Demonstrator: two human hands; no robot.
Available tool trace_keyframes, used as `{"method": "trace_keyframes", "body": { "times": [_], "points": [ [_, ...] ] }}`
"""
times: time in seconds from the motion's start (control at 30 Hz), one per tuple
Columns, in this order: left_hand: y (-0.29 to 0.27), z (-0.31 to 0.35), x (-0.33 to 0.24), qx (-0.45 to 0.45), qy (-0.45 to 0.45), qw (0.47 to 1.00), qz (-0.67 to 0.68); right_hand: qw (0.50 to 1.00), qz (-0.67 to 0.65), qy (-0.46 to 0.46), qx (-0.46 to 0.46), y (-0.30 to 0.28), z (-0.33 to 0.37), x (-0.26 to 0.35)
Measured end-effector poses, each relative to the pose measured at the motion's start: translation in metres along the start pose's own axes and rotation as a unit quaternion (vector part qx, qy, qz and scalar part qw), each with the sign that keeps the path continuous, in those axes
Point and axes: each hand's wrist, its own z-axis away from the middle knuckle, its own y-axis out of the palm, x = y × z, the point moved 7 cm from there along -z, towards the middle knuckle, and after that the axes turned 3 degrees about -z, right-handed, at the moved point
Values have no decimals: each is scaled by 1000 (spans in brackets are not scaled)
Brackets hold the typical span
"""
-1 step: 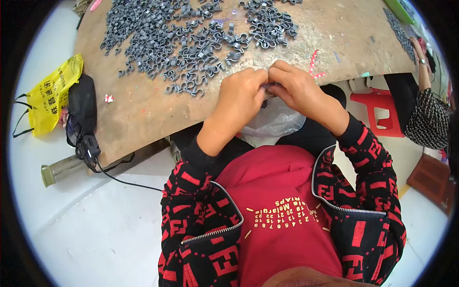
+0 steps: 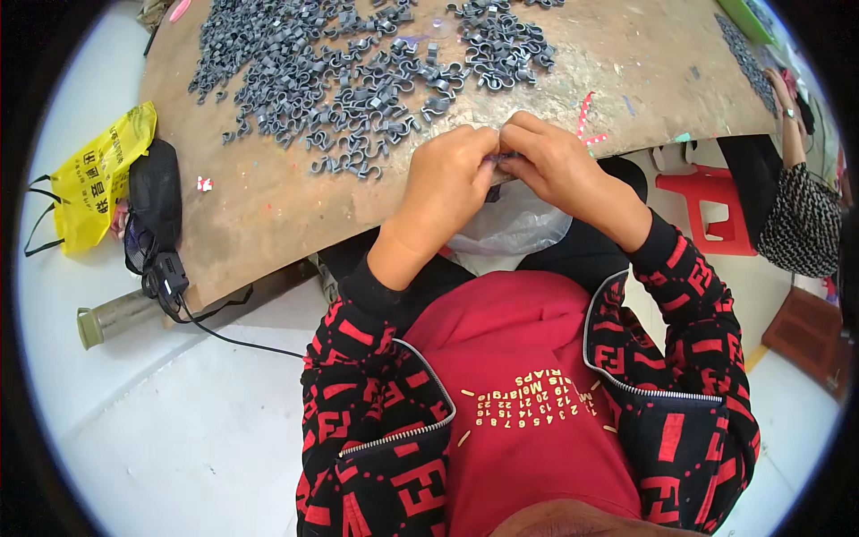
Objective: The recorder is sorting small gray plastic pieces and putting them into small plastic bags.
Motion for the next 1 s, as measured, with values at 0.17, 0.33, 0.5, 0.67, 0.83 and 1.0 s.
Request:
{"method": "trace_keyframes", "body": {
  "times": [0.17,0.33,0.5,0.67,0.83,1.0],
  "points": [
    [7,14,15,-20,-64,993,93,999,14,29,-11,6,10,-6],
    [5,21,2,-62,-24,996,61,996,2,-2,-90,4,20,-3],
    [9,26,11,-82,-83,986,120,992,-60,35,-104,3,25,-10],
    [12,43,15,-109,-193,909,354,960,-219,115,-132,-13,37,0],
    [19,49,4,-52,-284,773,565,982,-131,-1,-133,-22,37,30],
    [29,54,-6,19,-286,626,726,978,-170,-6,-124,-26,38,32]
  ]
}}
